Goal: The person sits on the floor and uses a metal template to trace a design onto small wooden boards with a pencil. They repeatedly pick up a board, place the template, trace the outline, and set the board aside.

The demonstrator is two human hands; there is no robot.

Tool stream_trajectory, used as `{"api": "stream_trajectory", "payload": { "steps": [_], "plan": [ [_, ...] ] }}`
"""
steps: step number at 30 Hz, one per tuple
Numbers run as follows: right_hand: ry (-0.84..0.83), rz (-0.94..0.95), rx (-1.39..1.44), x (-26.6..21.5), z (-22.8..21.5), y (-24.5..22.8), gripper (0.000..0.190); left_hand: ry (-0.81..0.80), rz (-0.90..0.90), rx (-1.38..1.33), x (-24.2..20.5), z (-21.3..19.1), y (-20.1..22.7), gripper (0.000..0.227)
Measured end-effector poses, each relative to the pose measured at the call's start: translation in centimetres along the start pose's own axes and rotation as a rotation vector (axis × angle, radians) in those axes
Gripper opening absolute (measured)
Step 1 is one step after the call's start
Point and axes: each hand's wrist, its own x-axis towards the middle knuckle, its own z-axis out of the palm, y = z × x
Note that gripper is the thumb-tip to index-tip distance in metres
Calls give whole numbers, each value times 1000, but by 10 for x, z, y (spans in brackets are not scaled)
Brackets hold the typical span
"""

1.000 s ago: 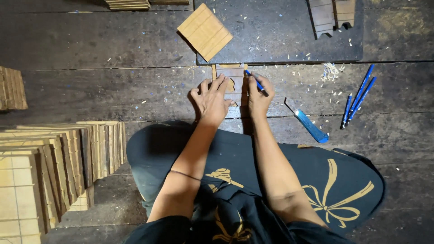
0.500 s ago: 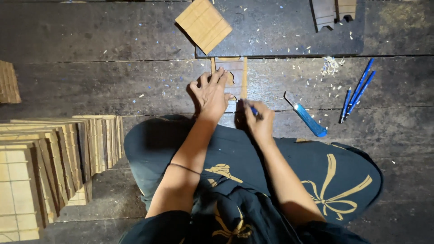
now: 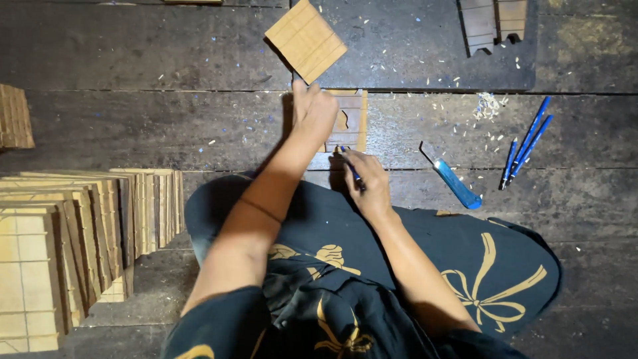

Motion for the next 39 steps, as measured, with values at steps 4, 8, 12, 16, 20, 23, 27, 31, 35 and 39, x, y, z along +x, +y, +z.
{"api": "stream_trajectory", "payload": {
  "steps": [4,8,12,16,20,23,27,31,35,39],
  "plan": [
    [-28,-106,-106,17,12,-3,20,89,111,67,34,2,-11,32],
    [-178,-249,-320,29,43,13,31,-442,168,212,69,-112,10,43],
    [-241,-256,-620,44,74,32,42,-465,173,129,98,-94,4,112],
    [-154,-298,-722,56,97,52,39,-480,182,120,98,-108,3,103],
    [-150,-270,-785,66,107,57,36,-454,161,103,97,-107,1,105],
    [-71,-290,-803,68,113,53,24,-414,181,142,96,-102,0,101],
    [-102,-247,-775,66,122,61,12,-494,147,137,97,-105,7,105],
    [-127,-290,-815,47,91,25,20,-339,201,253,92,-97,7,104],
    [-365,-67,-650,-4,60,-11,51,-411,200,212,89,-102,8,121],
    [-318,39,-268,-30,44,-15,32,-347,234,227,79,-108,7,113]
  ]
}}
